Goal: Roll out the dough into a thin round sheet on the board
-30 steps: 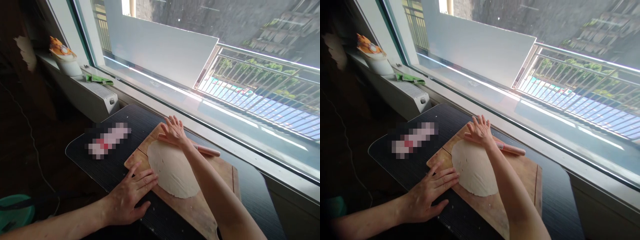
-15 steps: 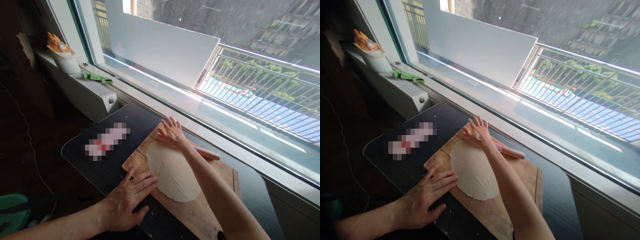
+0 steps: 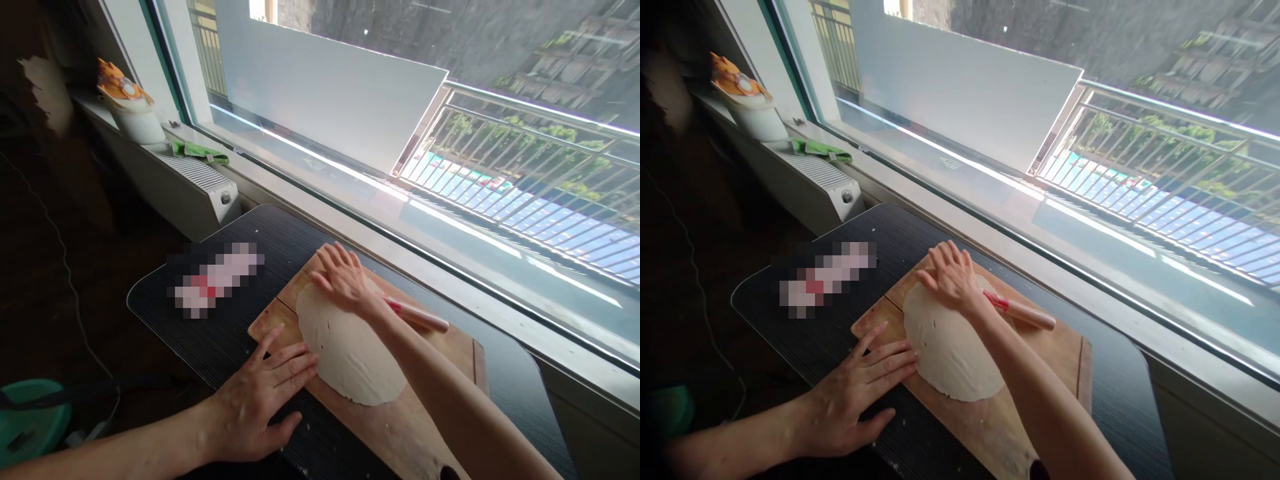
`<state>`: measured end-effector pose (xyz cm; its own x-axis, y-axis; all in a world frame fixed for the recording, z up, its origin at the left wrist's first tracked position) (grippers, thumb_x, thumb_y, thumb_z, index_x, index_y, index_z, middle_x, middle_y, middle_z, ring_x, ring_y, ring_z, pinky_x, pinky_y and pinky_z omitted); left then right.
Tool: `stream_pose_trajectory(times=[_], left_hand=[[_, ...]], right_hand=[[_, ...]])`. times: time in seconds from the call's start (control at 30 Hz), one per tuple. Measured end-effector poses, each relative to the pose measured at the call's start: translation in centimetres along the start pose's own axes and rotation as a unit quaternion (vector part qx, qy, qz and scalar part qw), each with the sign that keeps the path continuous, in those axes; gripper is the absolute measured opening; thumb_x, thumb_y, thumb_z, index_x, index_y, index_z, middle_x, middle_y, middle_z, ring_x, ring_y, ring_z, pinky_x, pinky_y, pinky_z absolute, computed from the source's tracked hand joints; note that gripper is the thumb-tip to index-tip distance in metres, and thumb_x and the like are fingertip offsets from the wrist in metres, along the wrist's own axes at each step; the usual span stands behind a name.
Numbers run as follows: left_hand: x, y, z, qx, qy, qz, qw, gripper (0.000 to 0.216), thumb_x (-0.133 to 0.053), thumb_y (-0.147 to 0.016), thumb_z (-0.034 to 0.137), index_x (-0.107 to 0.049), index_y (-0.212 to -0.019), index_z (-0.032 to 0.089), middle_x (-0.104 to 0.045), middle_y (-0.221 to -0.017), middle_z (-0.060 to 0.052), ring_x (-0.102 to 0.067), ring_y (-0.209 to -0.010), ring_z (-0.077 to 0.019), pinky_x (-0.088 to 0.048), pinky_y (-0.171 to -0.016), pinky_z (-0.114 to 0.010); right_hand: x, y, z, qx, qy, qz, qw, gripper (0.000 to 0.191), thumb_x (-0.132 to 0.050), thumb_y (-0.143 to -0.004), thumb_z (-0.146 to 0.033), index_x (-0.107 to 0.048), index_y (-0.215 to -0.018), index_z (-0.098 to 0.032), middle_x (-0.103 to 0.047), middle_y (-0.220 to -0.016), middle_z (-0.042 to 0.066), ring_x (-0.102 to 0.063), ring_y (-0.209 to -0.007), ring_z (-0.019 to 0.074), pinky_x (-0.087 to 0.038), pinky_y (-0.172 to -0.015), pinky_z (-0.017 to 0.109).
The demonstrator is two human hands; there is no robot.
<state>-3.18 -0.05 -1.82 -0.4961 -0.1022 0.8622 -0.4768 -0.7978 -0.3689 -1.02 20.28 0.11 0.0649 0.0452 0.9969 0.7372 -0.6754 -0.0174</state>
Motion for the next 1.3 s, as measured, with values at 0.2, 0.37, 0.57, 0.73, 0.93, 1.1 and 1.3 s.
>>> stream_pose_trajectory(times=[0.2,0.37,0.57,0.73,0.93,1.1,1.3], left_hand=[[0.1,-0.2,0.4,-0.013,-0.005,-0.011,1.0,0.059,-0.053,-0.087,0.021,-0.045,-0.146,0.016,-0.056,-0.146,-0.009,-0.045,-0.14,-0.0252,0.001,-0.125,-0.053],[0.1,-0.1,0.3,-0.002,-0.015,0.005,1.0,0.058,-0.051,-0.087,0.018,-0.046,-0.145,0.016,-0.057,-0.145,-0.009,-0.046,-0.14,-0.0249,0.001,-0.125,-0.054],[0.6,-0.4,0.6,-0.035,0.003,-0.005,0.999,0.061,-0.057,-0.085,0.022,-0.047,-0.144,0.013,-0.059,-0.143,-0.01,-0.049,-0.137,-0.0251,-0.003,-0.126,-0.051],[0.0,-0.2,0.1,0.008,0.007,-0.005,1.0,0.063,-0.053,-0.085,0.019,-0.043,-0.147,0.016,-0.058,-0.144,-0.011,-0.048,-0.138,-0.0285,-0.004,-0.124,-0.06],[-0.1,-0.1,0.3,-0.009,-0.001,-0.009,1.0,0.061,-0.053,-0.085,0.019,-0.044,-0.145,0.016,-0.058,-0.145,-0.01,-0.047,-0.139,-0.026,0.0,-0.125,-0.056],[-0.1,-0.1,0.2,0.001,0.012,-0.016,1.0,0.062,-0.055,-0.084,0.02,-0.045,-0.145,0.015,-0.058,-0.144,-0.01,-0.046,-0.14,-0.0274,-0.004,-0.125,-0.057],[0.0,-0.2,0.4,-0.007,0.005,-0.011,1.0,0.061,-0.053,-0.085,0.019,-0.044,-0.145,0.014,-0.058,-0.144,-0.011,-0.046,-0.14,-0.0265,-0.002,-0.125,-0.057]], right_hand=[[0.1,-0.3,0.4,-0.02,0.02,0.019,0.999,0.063,-0.033,-0.102,-0.057,-0.04,-0.153,-0.021,-0.033,-0.162,0.011,-0.016,-0.153,0.0298,-0.015,-0.121,0.055],[0.1,-3.3,3.3,-0.066,0.017,-0.02,0.998,0.06,-0.035,-0.101,-0.06,-0.046,-0.148,-0.025,-0.03,-0.163,0.011,-0.018,-0.152,0.0329,-0.021,-0.118,0.059],[-0.3,2.3,-3.5,0.077,0.001,0.005,0.997,0.076,-0.032,-0.098,-0.065,-0.035,-0.155,-0.015,-0.035,-0.16,0.013,-0.016,-0.153,0.0285,-0.011,-0.124,0.052],[0.1,-3.0,3.0,-0.068,0.016,-0.011,0.998,0.073,-0.027,-0.102,-0.06,-0.035,-0.155,-0.011,-0.023,-0.165,0.014,-0.01,-0.155,0.0293,-0.009,-0.123,0.055],[-0.3,0.1,-1.6,0.053,-0.02,-0.02,0.998,0.08,-0.018,-0.099,-0.067,-0.037,-0.154,-0.011,-0.031,-0.162,0.014,-0.017,-0.154,0.0268,-0.018,-0.124,0.046],[-0.5,0.3,-1.6,0.045,-0.016,-0.007,0.999,0.081,-0.021,-0.1,-0.066,-0.035,-0.155,-0.008,-0.026,-0.164,0.015,-0.014,-0.154,0.0265,-0.011,-0.125,0.044],[-0.5,-3.0,2.9,-0.087,-0.032,-0.052,0.994,0.078,-0.018,-0.102,-0.063,-0.038,-0.153,-0.008,-0.021,-0.166,0.015,-0.01,-0.155,0.0282,-0.014,-0.123,0.048]])
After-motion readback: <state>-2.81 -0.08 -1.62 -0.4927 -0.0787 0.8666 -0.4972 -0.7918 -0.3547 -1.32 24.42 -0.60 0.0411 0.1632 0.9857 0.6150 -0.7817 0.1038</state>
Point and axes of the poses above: each hand's wrist, its own y-axis away from the middle knuckle, its own x-axis out of the back of the hand, z = x × y, the point moved 10 cm from there along -y, towards the middle knuckle
